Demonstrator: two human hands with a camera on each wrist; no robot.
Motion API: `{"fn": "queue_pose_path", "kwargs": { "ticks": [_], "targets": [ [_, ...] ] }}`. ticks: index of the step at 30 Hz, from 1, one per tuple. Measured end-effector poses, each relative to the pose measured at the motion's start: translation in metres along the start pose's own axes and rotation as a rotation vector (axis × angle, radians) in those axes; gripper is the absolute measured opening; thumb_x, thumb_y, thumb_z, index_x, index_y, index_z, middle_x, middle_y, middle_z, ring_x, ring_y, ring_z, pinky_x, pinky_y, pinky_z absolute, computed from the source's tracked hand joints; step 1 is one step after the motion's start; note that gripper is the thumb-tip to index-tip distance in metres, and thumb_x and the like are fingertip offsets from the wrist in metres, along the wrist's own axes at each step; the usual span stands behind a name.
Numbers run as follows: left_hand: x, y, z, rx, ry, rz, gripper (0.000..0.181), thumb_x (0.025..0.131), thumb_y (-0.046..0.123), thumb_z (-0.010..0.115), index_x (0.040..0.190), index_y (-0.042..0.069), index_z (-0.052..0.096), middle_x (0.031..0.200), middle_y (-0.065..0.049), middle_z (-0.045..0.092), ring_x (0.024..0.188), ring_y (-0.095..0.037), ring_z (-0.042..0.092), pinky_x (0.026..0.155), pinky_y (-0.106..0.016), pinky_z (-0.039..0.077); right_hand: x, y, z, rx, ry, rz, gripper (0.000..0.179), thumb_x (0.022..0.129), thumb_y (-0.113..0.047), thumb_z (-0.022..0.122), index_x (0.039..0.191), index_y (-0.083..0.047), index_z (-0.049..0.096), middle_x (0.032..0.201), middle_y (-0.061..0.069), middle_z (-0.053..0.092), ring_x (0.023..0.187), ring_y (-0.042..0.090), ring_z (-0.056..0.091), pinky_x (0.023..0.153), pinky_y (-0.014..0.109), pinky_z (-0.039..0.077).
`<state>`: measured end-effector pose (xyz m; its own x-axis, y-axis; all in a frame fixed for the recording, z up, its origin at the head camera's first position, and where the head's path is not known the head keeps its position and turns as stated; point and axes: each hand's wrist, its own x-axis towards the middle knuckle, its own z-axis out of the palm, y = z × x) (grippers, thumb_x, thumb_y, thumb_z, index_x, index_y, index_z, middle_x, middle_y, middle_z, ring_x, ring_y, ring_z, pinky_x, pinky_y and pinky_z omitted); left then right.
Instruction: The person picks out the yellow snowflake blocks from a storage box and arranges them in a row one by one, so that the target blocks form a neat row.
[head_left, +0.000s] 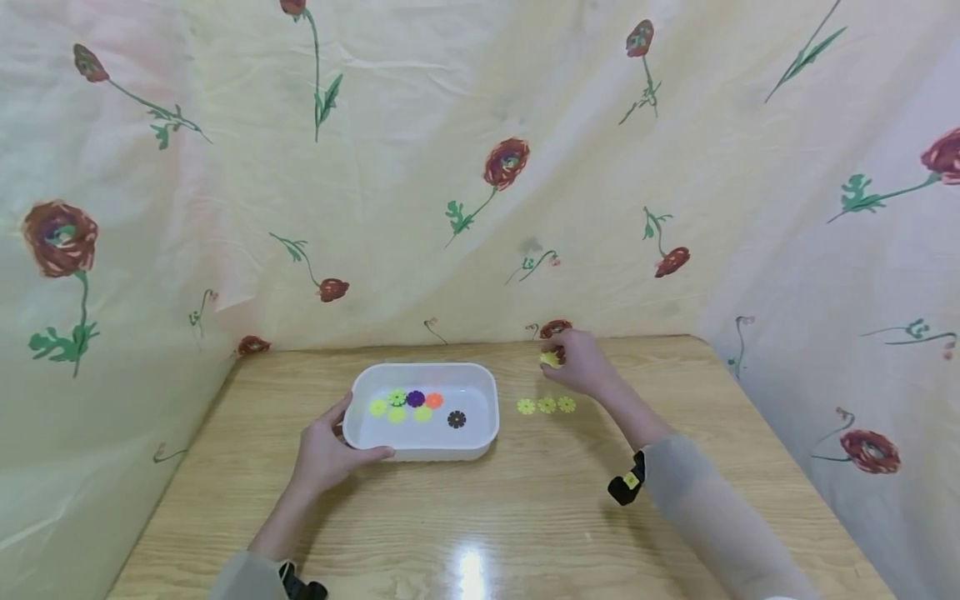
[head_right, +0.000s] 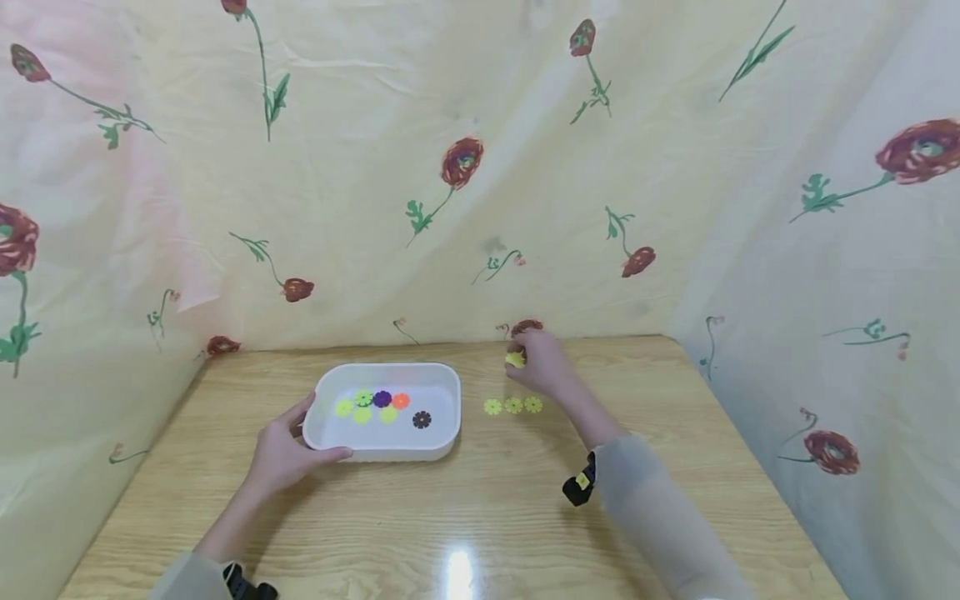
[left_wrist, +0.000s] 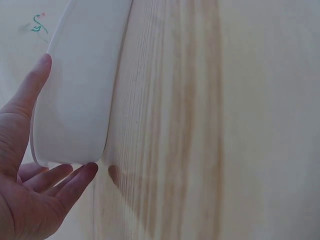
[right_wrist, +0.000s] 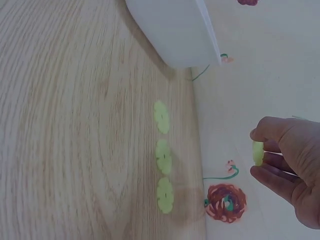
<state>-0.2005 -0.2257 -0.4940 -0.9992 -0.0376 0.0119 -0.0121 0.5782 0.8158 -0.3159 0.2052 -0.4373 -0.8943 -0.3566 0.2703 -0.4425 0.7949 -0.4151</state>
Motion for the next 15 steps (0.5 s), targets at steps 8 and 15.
{"fn": "queue_pose_path", "kwargs": {
  "ticks": [8, 15],
  "targets": [
    [0.000, -0.001, 0.000, 0.007, -0.002, 0.002, 0.118, 0.073, 0.044, 0.099, 0.164, 0.002, 0.037, 0.165, -0.022, 0.048, 0.130, -0.037, 0.063, 0.109, -0.051, 0.056, -0.009, 0.013, -0.004, -0.001, 0.001, -0.001, 0.021, 0.084, -0.007, 0.082, 0.101, 0.005, 0.078, 0.100, 0.020, 0.076, 0.084, 0.031, 0.072, 0.075, 0.043, 0.061],
    [0.000, -0.002, -0.001, -0.006, -0.004, 0.000, 0.117, 0.074, 0.042, 0.099, 0.165, 0.003, 0.036, 0.165, -0.021, 0.047, 0.132, -0.038, 0.062, 0.110, -0.052, 0.055, -0.017, 0.025, -0.004, -0.015, -0.025, 0.047, 0.021, 0.086, -0.006, 0.082, 0.103, 0.006, 0.078, 0.097, 0.020, 0.077, 0.082, 0.026, 0.070, 0.078, 0.046, 0.061]
  ]
}}
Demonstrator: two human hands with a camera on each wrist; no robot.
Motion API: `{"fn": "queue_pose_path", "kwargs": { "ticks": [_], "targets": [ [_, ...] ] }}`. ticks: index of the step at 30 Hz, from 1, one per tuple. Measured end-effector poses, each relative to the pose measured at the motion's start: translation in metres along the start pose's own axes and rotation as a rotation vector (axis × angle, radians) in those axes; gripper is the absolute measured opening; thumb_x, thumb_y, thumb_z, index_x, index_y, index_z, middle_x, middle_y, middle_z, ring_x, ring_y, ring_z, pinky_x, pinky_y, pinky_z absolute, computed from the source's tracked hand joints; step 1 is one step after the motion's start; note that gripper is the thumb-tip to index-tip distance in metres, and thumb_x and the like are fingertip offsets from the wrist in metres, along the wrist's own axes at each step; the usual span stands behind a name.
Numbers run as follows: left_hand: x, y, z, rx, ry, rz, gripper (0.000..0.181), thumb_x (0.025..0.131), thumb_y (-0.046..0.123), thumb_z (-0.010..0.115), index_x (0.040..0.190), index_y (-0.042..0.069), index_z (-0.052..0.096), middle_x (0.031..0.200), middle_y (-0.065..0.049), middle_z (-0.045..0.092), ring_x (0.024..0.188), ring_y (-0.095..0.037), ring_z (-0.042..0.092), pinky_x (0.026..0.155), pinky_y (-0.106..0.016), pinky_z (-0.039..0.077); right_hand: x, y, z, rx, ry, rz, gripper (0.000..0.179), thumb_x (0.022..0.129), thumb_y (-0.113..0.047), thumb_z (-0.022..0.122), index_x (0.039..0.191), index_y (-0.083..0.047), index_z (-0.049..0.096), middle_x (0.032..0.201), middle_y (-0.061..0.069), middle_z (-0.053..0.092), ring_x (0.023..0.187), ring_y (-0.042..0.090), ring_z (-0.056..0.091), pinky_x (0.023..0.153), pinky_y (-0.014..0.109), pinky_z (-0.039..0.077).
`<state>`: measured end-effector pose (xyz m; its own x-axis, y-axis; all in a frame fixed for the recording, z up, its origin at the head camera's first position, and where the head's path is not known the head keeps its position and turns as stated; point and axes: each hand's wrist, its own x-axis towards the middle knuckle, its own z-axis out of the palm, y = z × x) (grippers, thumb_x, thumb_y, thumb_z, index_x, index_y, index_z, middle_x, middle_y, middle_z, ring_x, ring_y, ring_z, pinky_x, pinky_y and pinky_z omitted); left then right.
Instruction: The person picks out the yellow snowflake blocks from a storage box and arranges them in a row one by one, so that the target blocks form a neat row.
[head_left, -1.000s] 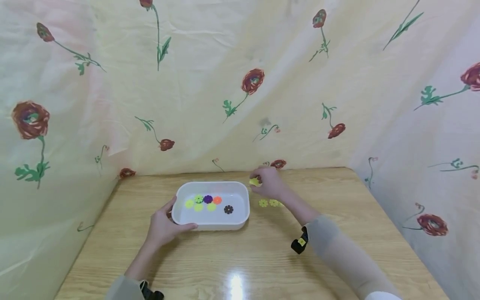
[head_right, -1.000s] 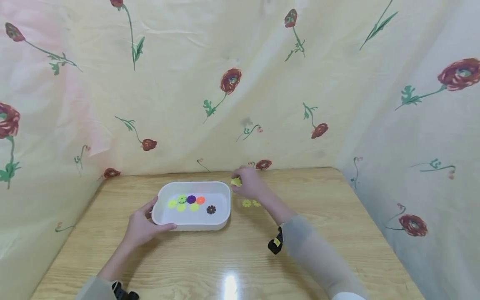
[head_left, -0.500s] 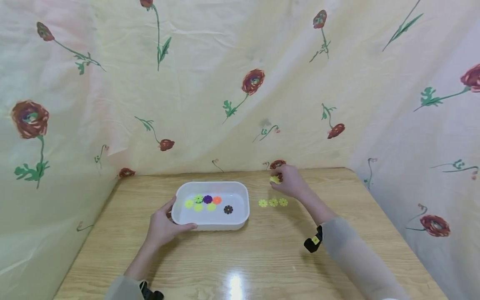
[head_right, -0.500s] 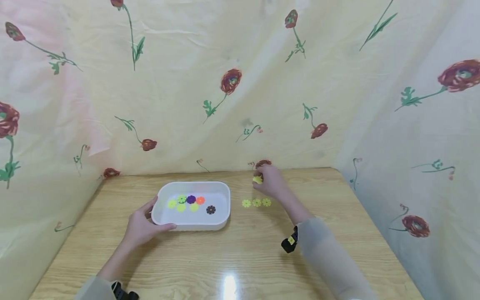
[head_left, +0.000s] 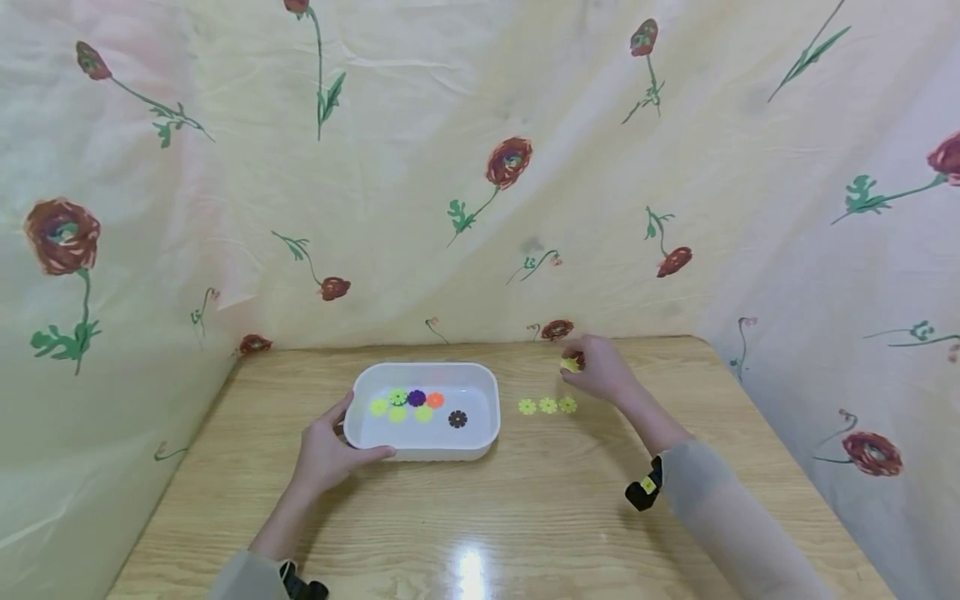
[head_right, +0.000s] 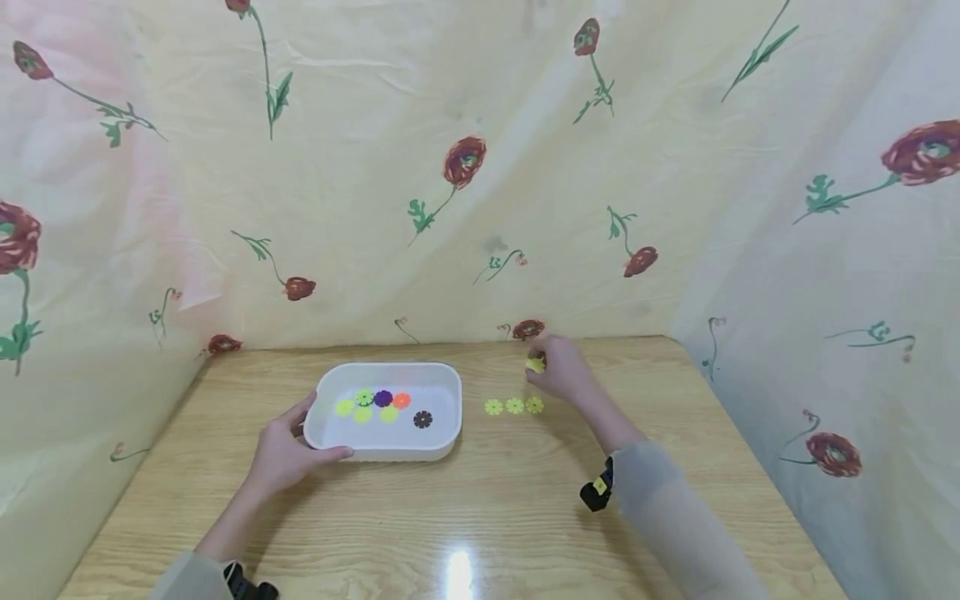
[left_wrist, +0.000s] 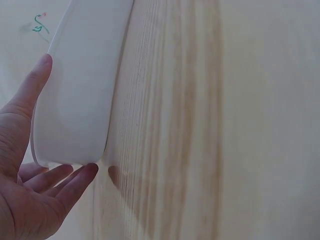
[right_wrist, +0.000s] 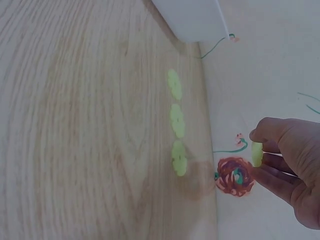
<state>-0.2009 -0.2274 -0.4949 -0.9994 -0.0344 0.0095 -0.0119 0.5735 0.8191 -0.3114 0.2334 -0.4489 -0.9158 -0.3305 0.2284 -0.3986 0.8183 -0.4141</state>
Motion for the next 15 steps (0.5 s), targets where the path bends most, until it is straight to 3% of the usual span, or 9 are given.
{"fn": "queue_pose_path", "kwargs": {
  "ticks": [15],
  "targets": [
    [-0.002, 0.002, -0.002, -0.005, -0.005, -0.010, 0.117, 0.074, 0.044, 0.098, 0.165, 0.003, 0.036, 0.166, -0.021, 0.047, 0.136, -0.039, 0.060, 0.111, -0.053, 0.054, -0.016, 0.021, 0.002, -0.032, -0.021, 0.040, 0.021, 0.084, -0.009, 0.084, 0.099, 0.004, 0.078, 0.090, 0.016, 0.076, 0.077, 0.024, 0.069, 0.075, 0.044, 0.060]
  ]
}}
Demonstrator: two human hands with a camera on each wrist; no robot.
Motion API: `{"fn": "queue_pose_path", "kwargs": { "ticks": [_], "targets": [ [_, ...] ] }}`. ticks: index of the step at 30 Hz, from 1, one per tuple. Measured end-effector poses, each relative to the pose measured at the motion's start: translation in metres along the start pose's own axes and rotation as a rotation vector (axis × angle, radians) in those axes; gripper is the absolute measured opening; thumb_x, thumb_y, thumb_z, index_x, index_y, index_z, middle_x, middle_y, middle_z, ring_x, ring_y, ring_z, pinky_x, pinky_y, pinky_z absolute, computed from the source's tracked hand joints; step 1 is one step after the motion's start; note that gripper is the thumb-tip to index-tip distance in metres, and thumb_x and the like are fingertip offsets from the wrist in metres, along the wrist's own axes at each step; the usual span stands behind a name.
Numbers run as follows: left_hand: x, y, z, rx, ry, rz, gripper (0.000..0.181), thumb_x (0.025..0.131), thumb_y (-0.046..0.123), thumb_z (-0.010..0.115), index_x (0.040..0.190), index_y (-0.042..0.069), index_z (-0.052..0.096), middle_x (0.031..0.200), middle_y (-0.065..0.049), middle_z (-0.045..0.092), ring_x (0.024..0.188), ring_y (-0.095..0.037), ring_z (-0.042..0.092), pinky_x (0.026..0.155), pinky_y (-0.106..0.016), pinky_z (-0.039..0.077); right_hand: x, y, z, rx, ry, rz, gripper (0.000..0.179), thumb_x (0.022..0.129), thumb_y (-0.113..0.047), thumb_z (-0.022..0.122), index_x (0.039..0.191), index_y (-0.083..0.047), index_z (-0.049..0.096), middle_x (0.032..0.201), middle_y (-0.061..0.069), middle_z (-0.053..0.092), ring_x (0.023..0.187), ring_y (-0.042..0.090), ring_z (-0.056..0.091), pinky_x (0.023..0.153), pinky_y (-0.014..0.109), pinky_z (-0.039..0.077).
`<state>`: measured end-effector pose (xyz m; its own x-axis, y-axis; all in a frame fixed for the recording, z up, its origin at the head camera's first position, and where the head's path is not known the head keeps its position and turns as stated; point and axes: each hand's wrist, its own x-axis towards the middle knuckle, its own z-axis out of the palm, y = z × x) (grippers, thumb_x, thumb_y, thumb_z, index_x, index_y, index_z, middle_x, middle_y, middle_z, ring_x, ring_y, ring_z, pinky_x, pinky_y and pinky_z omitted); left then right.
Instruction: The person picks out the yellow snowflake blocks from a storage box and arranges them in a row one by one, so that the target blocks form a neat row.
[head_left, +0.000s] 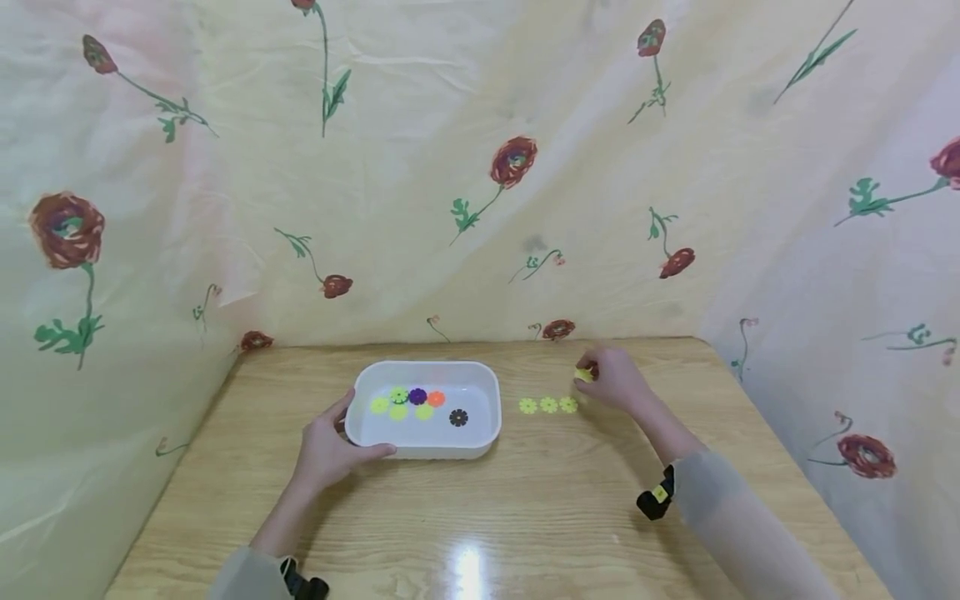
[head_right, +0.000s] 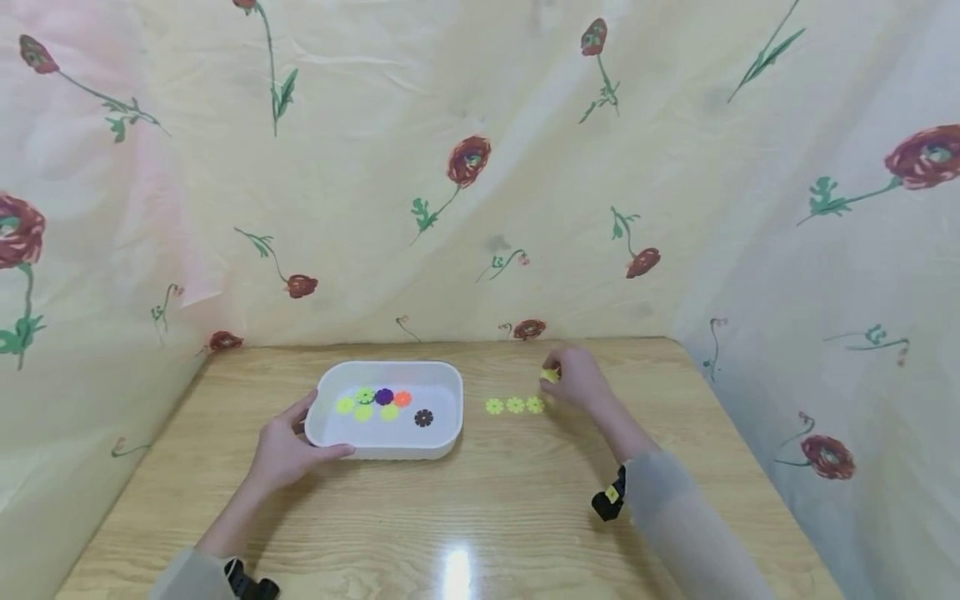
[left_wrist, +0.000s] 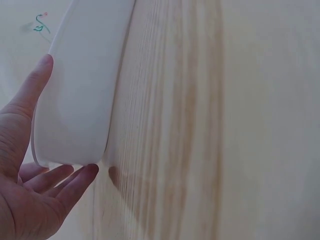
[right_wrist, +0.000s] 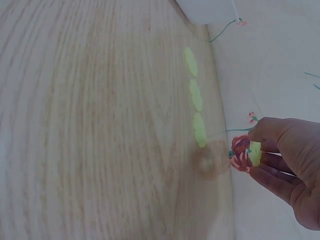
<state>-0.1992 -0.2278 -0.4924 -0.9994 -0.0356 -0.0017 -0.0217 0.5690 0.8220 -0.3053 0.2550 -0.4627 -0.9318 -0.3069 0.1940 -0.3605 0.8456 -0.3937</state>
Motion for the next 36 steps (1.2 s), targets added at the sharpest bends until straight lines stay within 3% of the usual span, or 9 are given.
{"fn": "queue_pose_path", "kwargs": {
  "ticks": [10, 19, 36],
  "targets": [
    [0.002, 0.000, 0.001, -0.007, 0.009, 0.007, 0.119, 0.073, 0.044, 0.099, 0.164, 0.003, 0.036, 0.165, -0.021, 0.047, 0.135, -0.039, 0.061, 0.111, -0.053, 0.054, -0.009, 0.009, 0.007, -0.020, -0.030, 0.029, 0.017, 0.085, -0.010, 0.083, 0.098, 0.001, 0.080, 0.085, 0.010, 0.077, 0.075, 0.018, 0.067, 0.075, 0.044, 0.058],
    [0.002, 0.000, 0.000, -0.010, 0.011, 0.003, 0.120, 0.071, 0.043, 0.100, 0.165, 0.003, 0.036, 0.164, -0.021, 0.048, 0.132, -0.038, 0.062, 0.109, -0.052, 0.056, -0.015, 0.013, 0.013, 0.008, -0.088, 0.051, 0.021, 0.083, -0.010, 0.082, 0.100, 0.003, 0.079, 0.085, 0.010, 0.075, 0.075, 0.017, 0.065, 0.070, 0.036, 0.057],
    [0.002, -0.002, 0.001, -0.008, 0.012, 0.014, 0.122, 0.070, 0.044, 0.101, 0.164, 0.001, 0.037, 0.164, -0.022, 0.048, 0.133, -0.038, 0.063, 0.109, -0.051, 0.055, -0.025, 0.014, 0.019, -0.011, -0.107, 0.014, 0.012, 0.083, -0.007, 0.081, 0.093, 0.000, 0.079, 0.083, 0.008, 0.076, 0.075, 0.016, 0.066, 0.072, 0.035, 0.058]
  ]
}}
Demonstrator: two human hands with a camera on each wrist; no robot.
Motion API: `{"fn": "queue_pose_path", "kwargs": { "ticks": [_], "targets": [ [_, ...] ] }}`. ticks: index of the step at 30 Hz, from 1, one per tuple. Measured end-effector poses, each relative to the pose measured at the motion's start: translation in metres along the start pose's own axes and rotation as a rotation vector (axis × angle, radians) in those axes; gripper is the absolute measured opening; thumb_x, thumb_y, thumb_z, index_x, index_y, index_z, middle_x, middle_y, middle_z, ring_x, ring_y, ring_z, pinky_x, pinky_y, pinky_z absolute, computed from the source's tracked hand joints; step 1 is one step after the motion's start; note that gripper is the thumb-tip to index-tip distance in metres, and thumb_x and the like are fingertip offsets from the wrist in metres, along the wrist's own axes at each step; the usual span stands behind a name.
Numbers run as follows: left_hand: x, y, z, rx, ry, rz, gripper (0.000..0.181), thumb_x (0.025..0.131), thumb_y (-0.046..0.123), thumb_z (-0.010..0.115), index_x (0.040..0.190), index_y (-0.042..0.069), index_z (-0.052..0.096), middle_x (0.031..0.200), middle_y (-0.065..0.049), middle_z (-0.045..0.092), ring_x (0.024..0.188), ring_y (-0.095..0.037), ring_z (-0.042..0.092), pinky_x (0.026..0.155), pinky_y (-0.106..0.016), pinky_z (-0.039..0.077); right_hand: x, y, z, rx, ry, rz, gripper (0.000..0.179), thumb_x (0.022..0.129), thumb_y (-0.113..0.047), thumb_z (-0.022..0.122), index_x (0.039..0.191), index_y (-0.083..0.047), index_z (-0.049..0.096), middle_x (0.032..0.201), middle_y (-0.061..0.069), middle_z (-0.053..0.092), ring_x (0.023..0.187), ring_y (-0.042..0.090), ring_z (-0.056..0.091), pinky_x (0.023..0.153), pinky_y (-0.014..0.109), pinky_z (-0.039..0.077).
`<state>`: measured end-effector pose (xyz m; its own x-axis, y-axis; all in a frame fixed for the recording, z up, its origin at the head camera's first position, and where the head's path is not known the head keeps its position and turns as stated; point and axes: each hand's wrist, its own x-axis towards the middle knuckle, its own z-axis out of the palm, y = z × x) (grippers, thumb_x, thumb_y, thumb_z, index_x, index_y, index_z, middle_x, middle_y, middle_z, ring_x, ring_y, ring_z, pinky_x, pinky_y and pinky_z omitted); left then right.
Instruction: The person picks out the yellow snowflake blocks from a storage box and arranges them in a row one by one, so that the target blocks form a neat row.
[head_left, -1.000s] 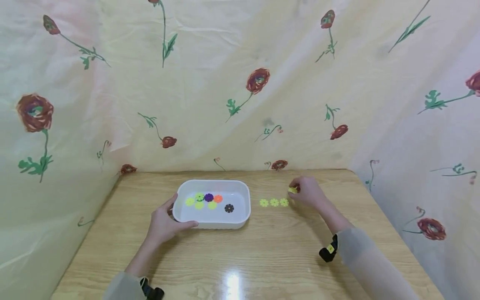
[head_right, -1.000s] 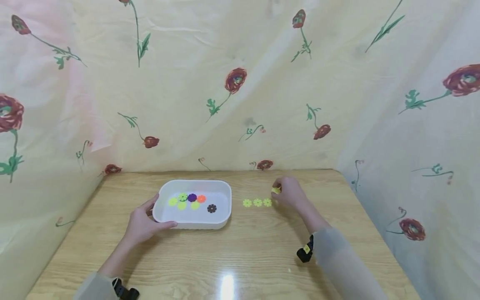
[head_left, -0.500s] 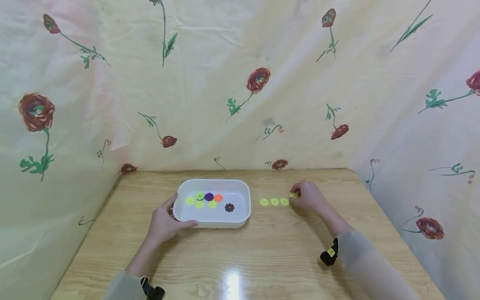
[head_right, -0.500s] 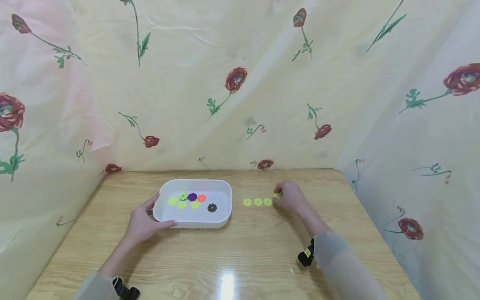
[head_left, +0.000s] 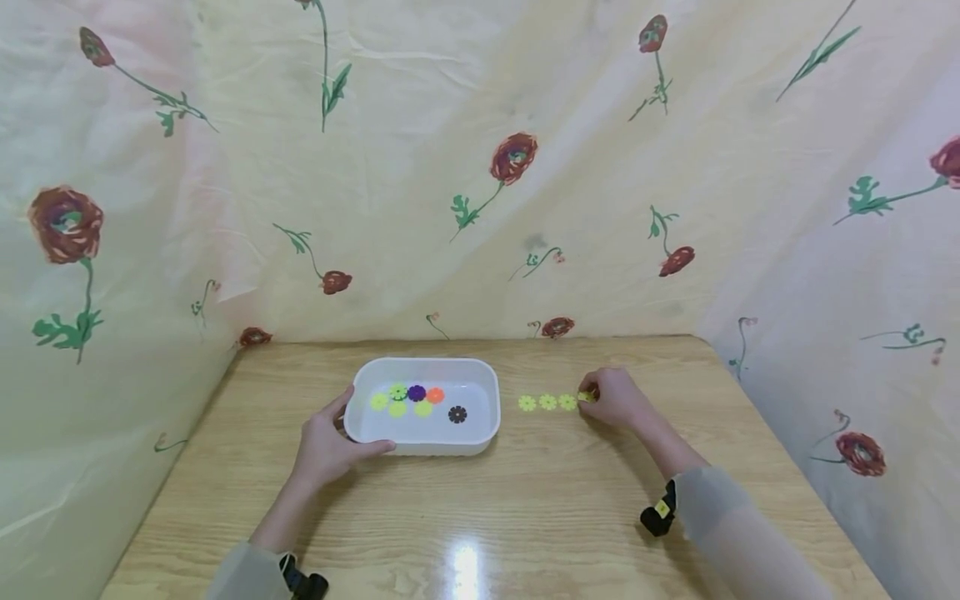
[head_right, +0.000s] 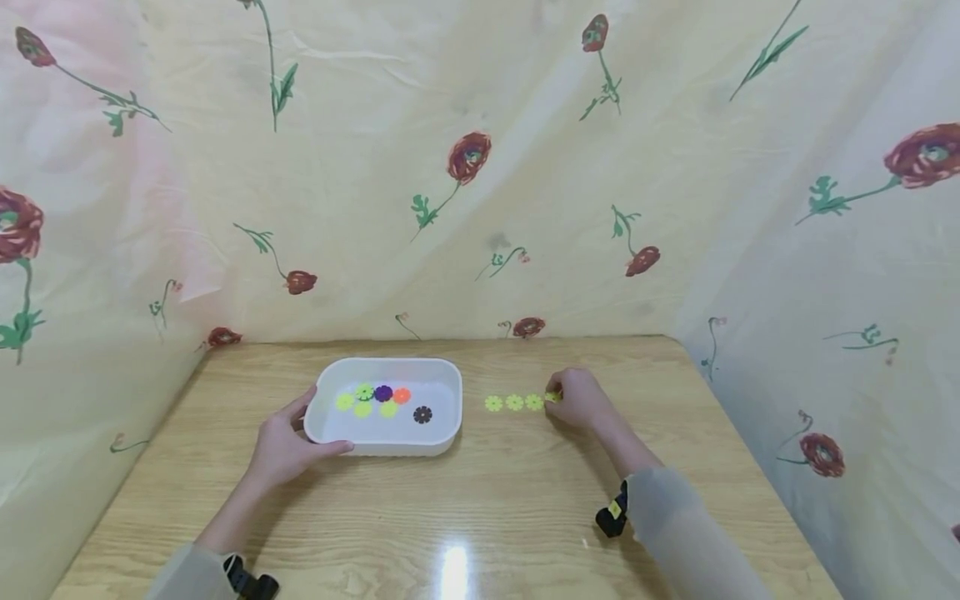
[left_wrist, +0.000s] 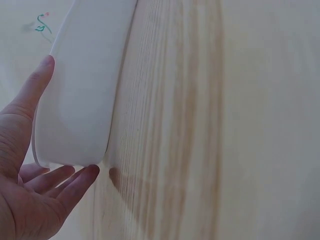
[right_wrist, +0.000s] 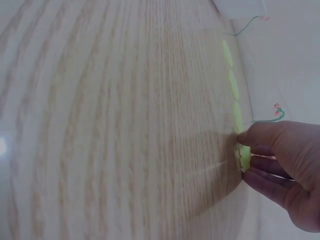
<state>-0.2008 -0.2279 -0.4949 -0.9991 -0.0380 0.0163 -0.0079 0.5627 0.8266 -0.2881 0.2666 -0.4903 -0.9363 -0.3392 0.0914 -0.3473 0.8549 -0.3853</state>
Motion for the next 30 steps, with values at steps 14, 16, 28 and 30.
{"fn": "queue_pose_path", "kwargs": {
  "ticks": [14, 16, 28, 30],
  "targets": [
    [-0.001, 0.000, 0.000, -0.001, -0.001, -0.008, 0.122, 0.069, 0.045, 0.101, 0.164, 0.003, 0.037, 0.165, -0.020, 0.048, 0.132, -0.036, 0.062, 0.110, -0.049, 0.055, -0.001, -0.001, 0.000, -0.020, -0.026, 0.007, 0.013, 0.085, -0.008, 0.081, 0.095, 0.000, 0.080, 0.083, 0.007, 0.076, 0.076, 0.015, 0.066, 0.073, 0.037, 0.059],
    [0.000, 0.000, 0.000, -0.001, -0.002, -0.010, 0.121, 0.070, 0.046, 0.100, 0.165, 0.004, 0.037, 0.165, -0.020, 0.047, 0.132, -0.036, 0.062, 0.110, -0.049, 0.055, -0.001, -0.001, 0.000, -0.019, -0.025, 0.008, 0.013, 0.085, -0.008, 0.081, 0.095, 0.000, 0.080, 0.083, 0.007, 0.076, 0.076, 0.016, 0.067, 0.073, 0.037, 0.059],
    [0.000, 0.000, -0.002, 0.008, -0.011, -0.011, 0.121, 0.072, 0.047, 0.099, 0.165, 0.004, 0.036, 0.166, -0.021, 0.046, 0.131, -0.039, 0.063, 0.108, -0.051, 0.057, 0.004, -0.002, -0.007, 0.004, -0.072, 0.018, 0.018, 0.086, -0.012, 0.080, 0.099, 0.000, 0.080, 0.088, 0.009, 0.077, 0.079, 0.017, 0.068, 0.073, 0.038, 0.059],
    [0.000, 0.000, -0.002, 0.003, -0.008, -0.012, 0.120, 0.072, 0.047, 0.099, 0.165, 0.004, 0.037, 0.165, -0.021, 0.047, 0.131, -0.039, 0.063, 0.108, -0.052, 0.057, 0.005, -0.004, -0.010, 0.005, -0.073, 0.020, 0.019, 0.089, -0.012, 0.077, 0.103, 0.001, 0.080, 0.090, 0.011, 0.078, 0.080, 0.018, 0.069, 0.074, 0.039, 0.059]
  ]
}}
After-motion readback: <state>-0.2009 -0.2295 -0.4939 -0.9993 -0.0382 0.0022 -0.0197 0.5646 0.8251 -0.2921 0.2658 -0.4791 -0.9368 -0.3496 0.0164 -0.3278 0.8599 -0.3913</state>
